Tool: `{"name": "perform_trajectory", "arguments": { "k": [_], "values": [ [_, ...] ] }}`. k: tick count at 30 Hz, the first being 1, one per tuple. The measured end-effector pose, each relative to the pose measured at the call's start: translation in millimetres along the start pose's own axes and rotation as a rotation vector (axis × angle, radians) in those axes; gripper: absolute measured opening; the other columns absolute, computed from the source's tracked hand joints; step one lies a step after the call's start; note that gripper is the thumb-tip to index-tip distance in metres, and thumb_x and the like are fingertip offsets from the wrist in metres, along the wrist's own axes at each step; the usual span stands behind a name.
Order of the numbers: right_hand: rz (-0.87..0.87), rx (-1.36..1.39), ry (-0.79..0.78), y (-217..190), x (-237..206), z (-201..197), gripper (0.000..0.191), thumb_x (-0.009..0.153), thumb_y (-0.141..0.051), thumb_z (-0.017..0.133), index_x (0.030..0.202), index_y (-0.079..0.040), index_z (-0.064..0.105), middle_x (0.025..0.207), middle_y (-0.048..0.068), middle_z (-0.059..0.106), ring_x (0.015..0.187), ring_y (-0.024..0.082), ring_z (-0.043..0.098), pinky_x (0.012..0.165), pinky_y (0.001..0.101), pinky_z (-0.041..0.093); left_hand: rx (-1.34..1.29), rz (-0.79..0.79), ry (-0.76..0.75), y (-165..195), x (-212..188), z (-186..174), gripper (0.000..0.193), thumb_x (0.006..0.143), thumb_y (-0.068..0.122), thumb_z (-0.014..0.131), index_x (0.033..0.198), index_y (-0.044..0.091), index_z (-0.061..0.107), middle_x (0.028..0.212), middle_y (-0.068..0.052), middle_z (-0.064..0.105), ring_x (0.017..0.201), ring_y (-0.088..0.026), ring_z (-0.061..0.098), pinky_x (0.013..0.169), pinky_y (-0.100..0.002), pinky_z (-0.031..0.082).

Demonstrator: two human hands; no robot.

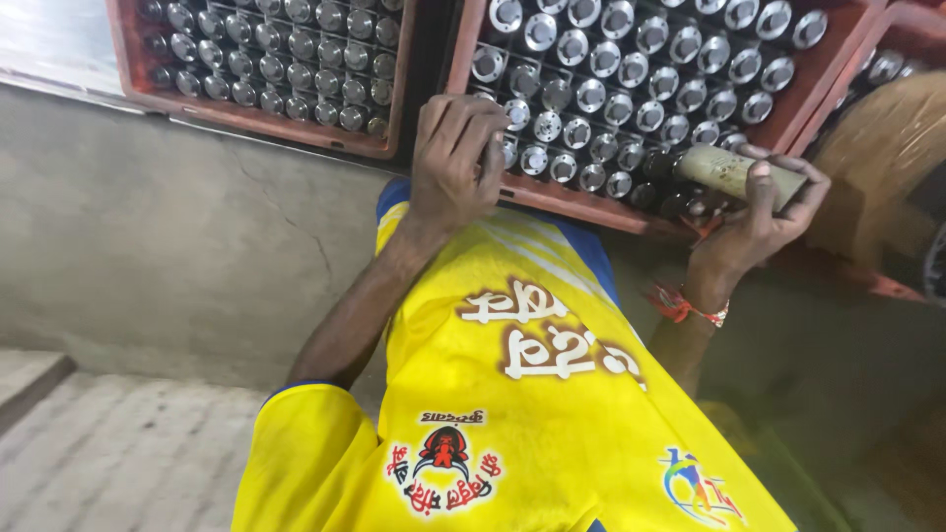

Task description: The person sorts small cylindrical metal parts from a red crate into a bucket, then uses a cylindrical tool to press or align the parts in the crate. The person repeats the sorting and pressing actions across multiple crates.

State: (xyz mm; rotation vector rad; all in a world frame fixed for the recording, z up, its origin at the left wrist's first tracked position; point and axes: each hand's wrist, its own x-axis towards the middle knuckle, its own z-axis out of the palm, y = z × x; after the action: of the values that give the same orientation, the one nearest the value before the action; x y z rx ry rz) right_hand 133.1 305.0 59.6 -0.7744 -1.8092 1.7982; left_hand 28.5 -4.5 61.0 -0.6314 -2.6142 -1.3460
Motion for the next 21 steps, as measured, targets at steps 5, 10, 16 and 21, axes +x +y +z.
{"name": "perform_trajectory", "arguments": {
  "k": [5,10,16,21],
  "values": [
    [-0.010,-0.041,0.077,21.8,-20.5,-19.6,0.021,0.107,-0.008,0.067,0.119,-0.003,0.051,0.116,0.018,0.069,0.112,0.026,0.069,0.101,0.0392,0.060,-0.038,0.000,-0.146,2.7,8.0,-2.5,0.016,0.092,-0.003,0.068,0.106,0.001,0.065,0.109,-0.013,0.063,0.105,-0.033,0.062,0.093,-0.046,0.052],
    [-0.098,-0.053,0.151,44.6,-31.1,-20.7,0.026,0.106,-0.010,0.069,0.121,-0.004,0.048,0.115,0.017,0.068,0.112,0.027,0.070,0.103,0.0427,0.061,-0.039,0.114,-0.475,8.2,3.9,3.3,0.017,0.091,0.001,0.068,0.108,-0.001,0.068,0.105,-0.015,0.064,0.098,-0.032,0.065,0.088,-0.045,0.054],
    [0.101,0.178,0.131,15.4,-21.9,-10.9,0.023,0.105,-0.012,0.069,0.118,-0.005,0.052,0.095,0.017,0.063,0.082,0.026,0.069,0.079,0.0378,0.060,0.089,0.152,-0.861,6.2,3.0,27.7,0.016,0.084,0.010,0.068,0.096,0.001,0.069,0.095,-0.016,0.065,0.086,-0.035,0.066,0.076,-0.049,0.054],
    [-0.087,-0.593,-0.775,-30.4,3.8,36.0,0.024,0.094,-0.011,0.080,0.112,-0.006,0.067,0.101,0.008,0.069,0.086,0.024,0.072,0.076,0.0372,0.056,0.101,0.147,-0.863,4.0,3.0,30.9,0.012,0.087,0.010,0.066,0.095,0.001,0.068,0.097,-0.016,0.065,0.089,-0.036,0.066,0.079,-0.049,0.053]
  ]
}}
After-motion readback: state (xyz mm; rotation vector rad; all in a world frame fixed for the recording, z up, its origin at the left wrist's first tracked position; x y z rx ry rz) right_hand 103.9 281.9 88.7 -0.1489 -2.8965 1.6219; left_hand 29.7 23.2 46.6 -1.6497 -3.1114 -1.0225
